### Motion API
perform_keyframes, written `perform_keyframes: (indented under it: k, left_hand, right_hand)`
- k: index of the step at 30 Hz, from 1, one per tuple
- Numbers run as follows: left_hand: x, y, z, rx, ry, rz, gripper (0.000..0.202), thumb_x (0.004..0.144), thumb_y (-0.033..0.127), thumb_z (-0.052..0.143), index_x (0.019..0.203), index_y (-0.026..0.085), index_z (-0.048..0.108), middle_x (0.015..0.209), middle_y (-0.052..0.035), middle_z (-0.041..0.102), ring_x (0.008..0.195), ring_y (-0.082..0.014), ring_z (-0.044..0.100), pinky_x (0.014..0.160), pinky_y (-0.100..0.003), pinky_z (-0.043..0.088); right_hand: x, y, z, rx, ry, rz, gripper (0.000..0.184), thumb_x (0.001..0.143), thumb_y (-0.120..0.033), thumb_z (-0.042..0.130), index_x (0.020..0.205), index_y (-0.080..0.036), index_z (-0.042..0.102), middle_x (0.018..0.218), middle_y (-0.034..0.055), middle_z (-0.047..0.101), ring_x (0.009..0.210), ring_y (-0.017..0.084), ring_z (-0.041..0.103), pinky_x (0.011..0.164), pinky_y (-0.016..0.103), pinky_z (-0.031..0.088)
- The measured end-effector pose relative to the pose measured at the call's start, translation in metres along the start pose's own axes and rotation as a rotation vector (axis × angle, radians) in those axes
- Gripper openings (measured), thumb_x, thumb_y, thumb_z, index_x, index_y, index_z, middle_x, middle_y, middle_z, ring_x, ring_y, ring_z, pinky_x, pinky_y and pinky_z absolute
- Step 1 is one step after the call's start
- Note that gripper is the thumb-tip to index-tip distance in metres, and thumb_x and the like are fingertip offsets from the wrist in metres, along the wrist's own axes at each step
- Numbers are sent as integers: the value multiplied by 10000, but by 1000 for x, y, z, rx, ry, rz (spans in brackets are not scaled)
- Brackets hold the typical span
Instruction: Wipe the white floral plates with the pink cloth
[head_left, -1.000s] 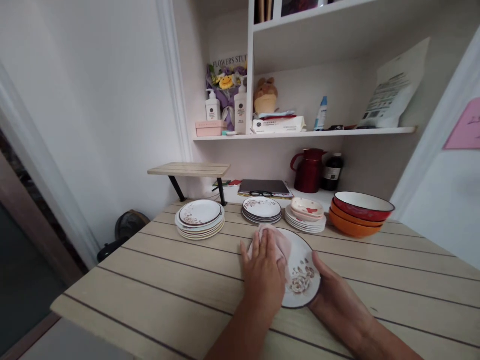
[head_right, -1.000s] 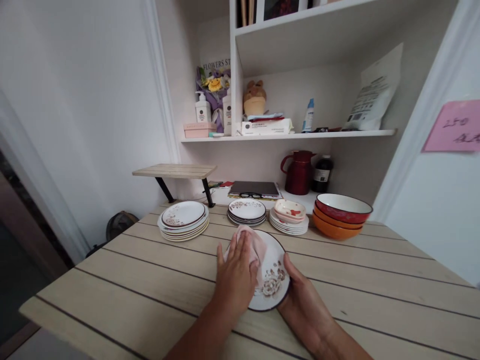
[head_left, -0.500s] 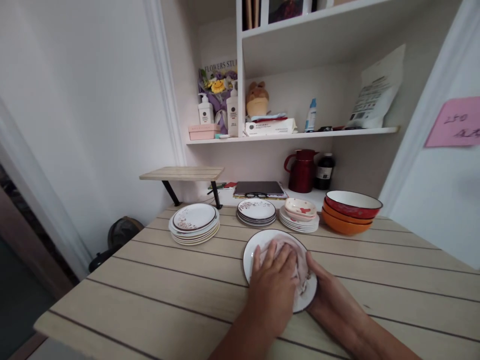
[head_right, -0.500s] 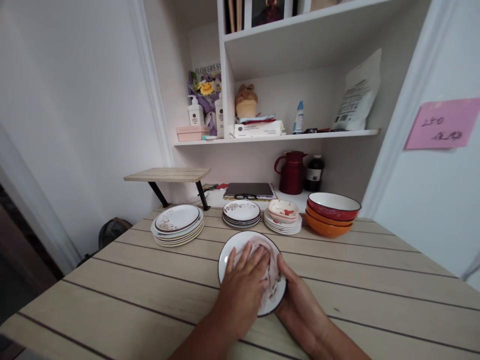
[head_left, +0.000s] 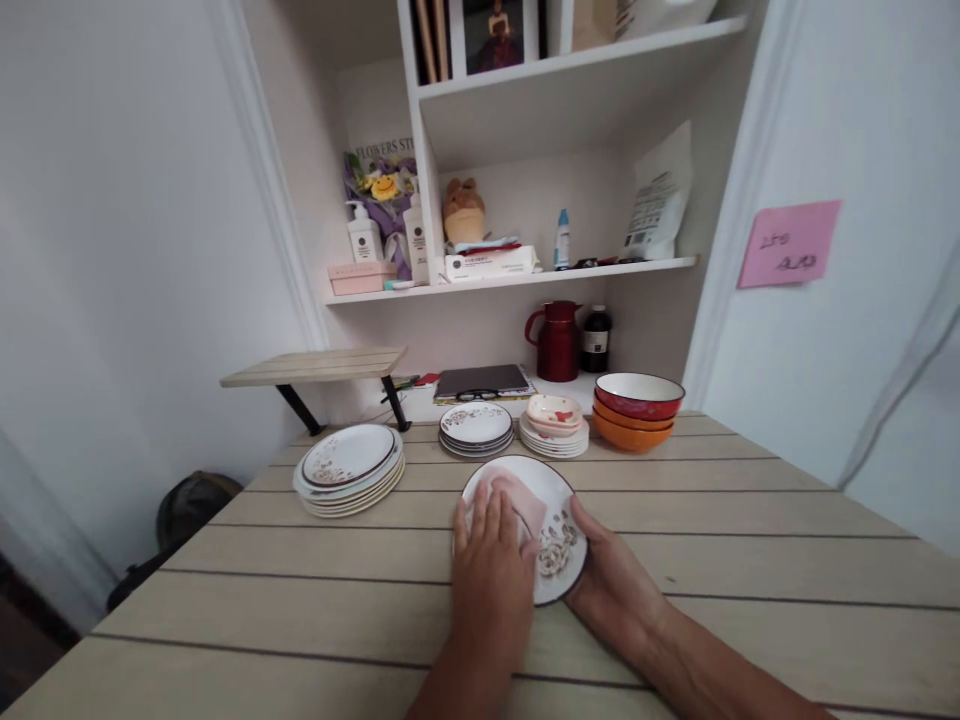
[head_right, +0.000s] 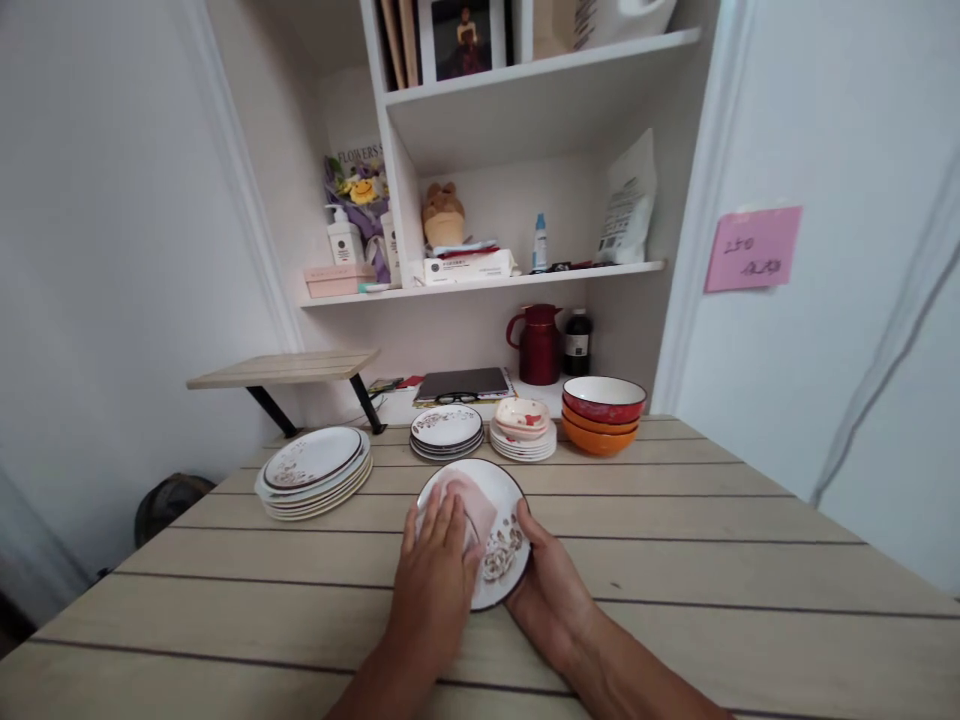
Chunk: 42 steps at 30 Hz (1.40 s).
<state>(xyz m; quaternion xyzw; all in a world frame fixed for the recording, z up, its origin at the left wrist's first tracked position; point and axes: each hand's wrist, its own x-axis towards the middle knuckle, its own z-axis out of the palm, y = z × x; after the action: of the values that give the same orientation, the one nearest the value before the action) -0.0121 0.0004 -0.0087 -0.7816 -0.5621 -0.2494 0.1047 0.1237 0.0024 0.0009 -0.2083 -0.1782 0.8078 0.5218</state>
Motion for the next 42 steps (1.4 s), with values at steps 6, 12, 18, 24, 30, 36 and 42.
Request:
perform_keyframes:
  k: [6, 12, 18, 24, 30, 36, 42]
  left_hand:
    - [3, 9, -12, -74, -89, 225, 539, 896, 249, 418, 1430, 252, 343, 1508, 11, 311, 1417, -206, 233, 1159, -486, 242]
    - [12, -1, -12, 3, -5, 5, 522, 914, 231, 344, 1435, 230, 327, 1519, -10, 280, 1419, -220, 228, 1140, -551, 217]
    - [7, -8, 0, 85, 23, -134, 487, 905, 240, 348, 1370, 123, 436, 1477, -104, 364, 1391, -230, 298, 1132, -523, 236]
    - [2, 4, -4, -2, -56, 118, 519, 881, 213, 392, 1399, 181, 402, 1499, -48, 334, 1404, -223, 267, 1141, -499, 251]
    - [3, 6, -15, -133, -91, 292, 525, 912, 283, 400, 1432, 238, 337, 1504, -36, 337, 1422, -217, 216, 1161, -497, 189]
    - [7, 2, -30, -280, -238, 489, 418, 932, 344, 392, 1345, 330, 460, 1403, 0, 496, 1393, -183, 293, 1168, -503, 156]
    - [12, -2, -20, -191, -117, 288, 362, 918, 277, 417, 1246, 309, 569, 1346, 6, 554, 1334, -186, 398, 1161, -503, 191]
  right_hand:
    - [-3, -3, 0, -8, -54, 51, 495, 903, -462, 483, 1277, -148, 560, 1184, 105, 673, 1098, 235, 620, 1025, 393, 395]
    - [-3, 2, 5, -28, -103, 72, 513, 900, -457, 496, 1312, -153, 528, 1216, 100, 656, 1132, 218, 599, 1056, 377, 360]
    - [0, 1, 4, 41, -72, 15, 504, 919, -464, 451, 1299, -144, 535, 1126, 101, 702, 1075, 222, 630, 1019, 393, 394]
    - [-3, -4, 7, 15, -70, 42, 517, 926, -479, 418, 1278, -125, 551, 1098, 107, 712, 1056, 226, 638, 999, 382, 409]
    - [-5, -3, 4, -10, -119, 54, 500, 910, -484, 462, 1247, -129, 568, 1116, 108, 702, 1061, 220, 635, 1028, 372, 375]
    - [1, -9, -1, -3, -26, 49, 526, 885, -513, 484, 1145, -72, 608, 1022, 156, 720, 1023, 261, 651, 998, 419, 407]
    - [9, -20, -7, 40, 37, -89, 499, 930, -468, 391, 1245, -116, 550, 1104, 136, 701, 1042, 251, 643, 981, 445, 425]
